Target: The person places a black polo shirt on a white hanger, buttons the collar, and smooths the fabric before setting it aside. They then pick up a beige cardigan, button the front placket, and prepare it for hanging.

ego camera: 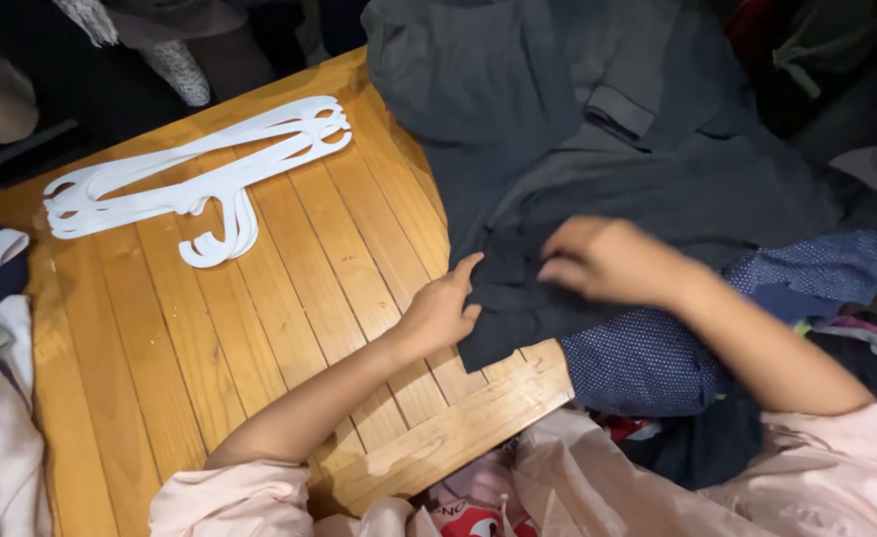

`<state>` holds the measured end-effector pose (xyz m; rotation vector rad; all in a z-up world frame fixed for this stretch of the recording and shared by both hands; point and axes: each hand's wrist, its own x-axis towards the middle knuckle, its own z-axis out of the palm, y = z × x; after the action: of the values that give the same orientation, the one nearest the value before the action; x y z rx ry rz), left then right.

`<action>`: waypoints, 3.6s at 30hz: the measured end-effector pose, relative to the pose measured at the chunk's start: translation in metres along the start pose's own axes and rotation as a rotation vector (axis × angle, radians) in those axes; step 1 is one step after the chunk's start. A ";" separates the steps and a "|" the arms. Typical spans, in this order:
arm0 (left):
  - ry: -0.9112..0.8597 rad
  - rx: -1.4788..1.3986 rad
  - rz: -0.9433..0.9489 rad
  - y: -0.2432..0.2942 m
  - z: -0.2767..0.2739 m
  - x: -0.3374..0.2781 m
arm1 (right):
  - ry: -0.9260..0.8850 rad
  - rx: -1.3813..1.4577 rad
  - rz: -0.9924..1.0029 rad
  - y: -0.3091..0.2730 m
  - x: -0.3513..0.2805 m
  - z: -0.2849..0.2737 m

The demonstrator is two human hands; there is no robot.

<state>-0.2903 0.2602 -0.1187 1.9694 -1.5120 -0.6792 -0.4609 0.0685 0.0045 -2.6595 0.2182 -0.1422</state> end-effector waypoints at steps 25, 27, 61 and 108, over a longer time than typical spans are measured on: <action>0.171 0.314 0.786 0.036 0.054 0.082 | 0.620 0.200 0.435 0.079 -0.063 0.013; 0.388 0.271 0.902 0.016 0.089 0.101 | 0.588 -0.004 0.372 0.091 -0.058 0.025; -0.423 0.227 0.559 0.099 -0.031 0.069 | -0.104 -0.209 0.970 0.154 -0.252 -0.051; -0.281 -0.127 0.852 0.191 0.042 0.068 | 0.120 -0.440 0.805 0.118 -0.203 -0.082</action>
<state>-0.4343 0.1490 -0.0196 0.9879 -2.1818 -0.6474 -0.6869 -0.0355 0.0101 -2.7382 1.4641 0.0145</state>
